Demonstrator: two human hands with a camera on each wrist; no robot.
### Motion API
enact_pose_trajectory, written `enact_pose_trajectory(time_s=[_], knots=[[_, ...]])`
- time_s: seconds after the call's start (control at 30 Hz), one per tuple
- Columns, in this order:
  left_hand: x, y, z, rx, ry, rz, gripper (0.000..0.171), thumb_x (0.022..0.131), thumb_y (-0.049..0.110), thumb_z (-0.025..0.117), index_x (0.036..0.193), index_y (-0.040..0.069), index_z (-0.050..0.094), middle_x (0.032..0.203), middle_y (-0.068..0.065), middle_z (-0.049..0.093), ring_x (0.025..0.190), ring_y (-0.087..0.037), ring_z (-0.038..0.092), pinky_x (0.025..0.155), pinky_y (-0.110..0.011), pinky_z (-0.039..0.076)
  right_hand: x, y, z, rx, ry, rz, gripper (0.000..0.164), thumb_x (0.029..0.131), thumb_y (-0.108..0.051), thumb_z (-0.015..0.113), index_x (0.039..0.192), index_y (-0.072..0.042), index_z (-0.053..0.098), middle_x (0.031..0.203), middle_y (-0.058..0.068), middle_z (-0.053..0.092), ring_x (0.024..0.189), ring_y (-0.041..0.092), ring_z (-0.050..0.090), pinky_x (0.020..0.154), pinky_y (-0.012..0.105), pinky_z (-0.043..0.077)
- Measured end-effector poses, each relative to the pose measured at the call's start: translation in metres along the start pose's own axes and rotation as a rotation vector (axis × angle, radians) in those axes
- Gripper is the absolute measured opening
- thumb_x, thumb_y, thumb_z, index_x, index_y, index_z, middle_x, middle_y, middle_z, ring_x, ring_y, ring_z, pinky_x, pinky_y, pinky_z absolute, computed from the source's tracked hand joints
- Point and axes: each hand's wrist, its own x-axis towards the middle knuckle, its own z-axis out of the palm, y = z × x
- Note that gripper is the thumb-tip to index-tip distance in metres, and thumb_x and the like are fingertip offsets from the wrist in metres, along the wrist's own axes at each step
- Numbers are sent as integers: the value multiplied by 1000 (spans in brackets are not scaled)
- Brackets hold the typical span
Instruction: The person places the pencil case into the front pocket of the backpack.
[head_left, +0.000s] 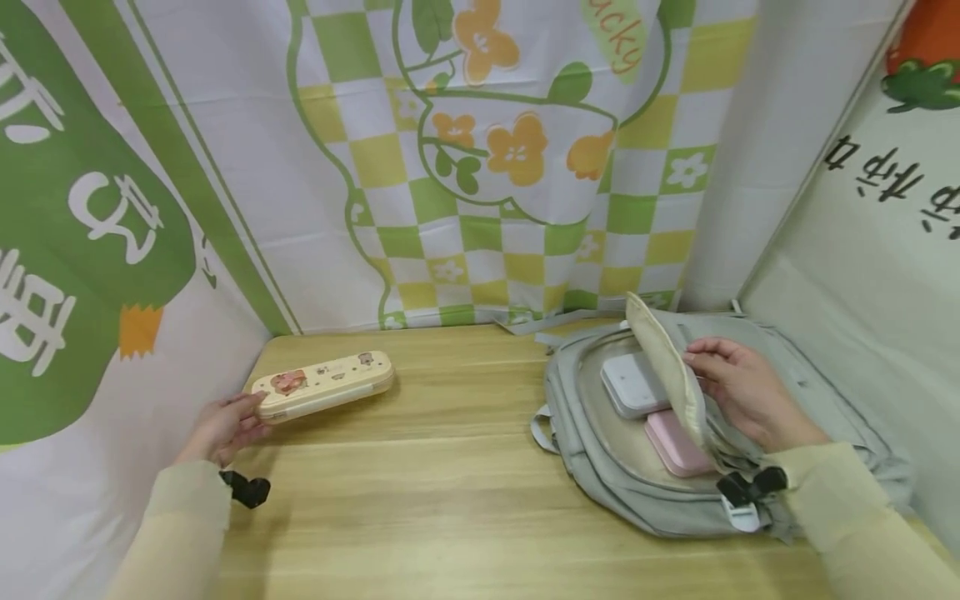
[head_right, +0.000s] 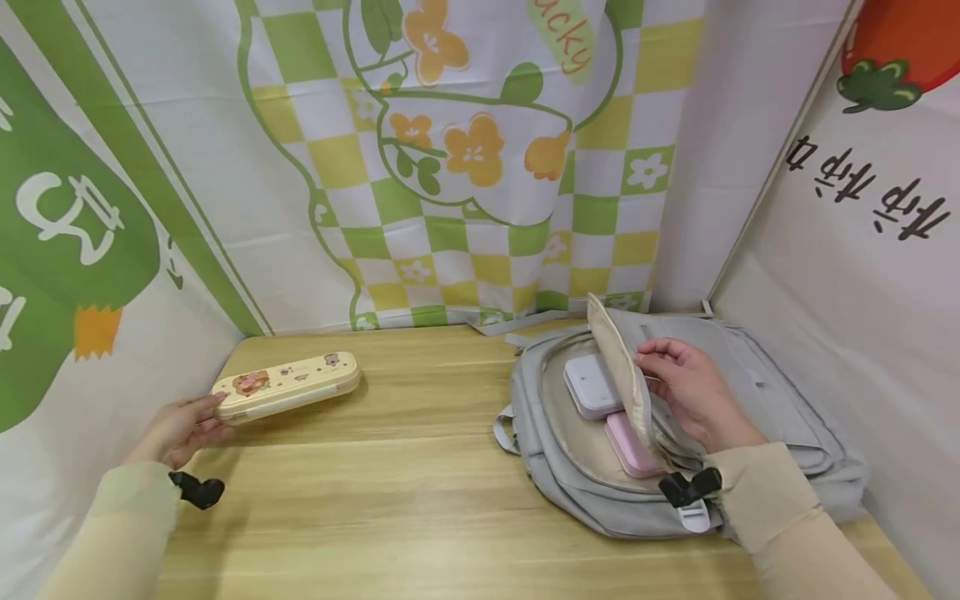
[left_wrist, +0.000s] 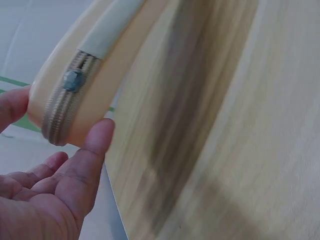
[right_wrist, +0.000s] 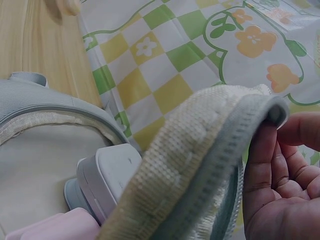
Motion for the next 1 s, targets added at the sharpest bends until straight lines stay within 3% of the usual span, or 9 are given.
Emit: enact_pose_trajectory(time_s=[0.13,0.3,0.5,0.73,1.0], knots=[[-3,5,11,-28,-24,62,76,109,24,55,157,-9,7,97,4,65,89,-8,68,86,-30,59,0,0,0,-1,13,-3,17,101,2,62,92,-10,70,87,0,68,78,9,65,67,21,53],[-5,10,38,-24,-76,119,85,109,24,55,160,-8,-6,103,4,61,93,-6,64,88,-29,58,-2,-1,-2,-15,10,-11,17,103,1,60,94,-8,71,88,-1,67,79,8,64,68,20,53],[-6,10,67,-28,-108,146,78,110,21,52,161,-7,0,104,4,58,90,-6,62,87,-28,58,1,-6,0,-69,18,-2,21,103,3,57,94,-11,71,89,-3,66,80,7,62,69,19,52],[-9,5,100,-13,-160,164,66,112,19,47,160,-7,10,114,-1,55,95,-8,60,89,-29,57,5,-9,-1,-44,5,13,19,102,2,61,93,-11,72,88,-2,67,81,7,64,68,21,54],[-10,1,141,-13,-199,169,64,110,20,53,158,-7,20,123,-8,55,98,-11,62,88,-30,57,5,-11,-3,-84,13,29,11,98,-4,70,93,-13,72,89,-3,66,80,6,65,66,22,54]])
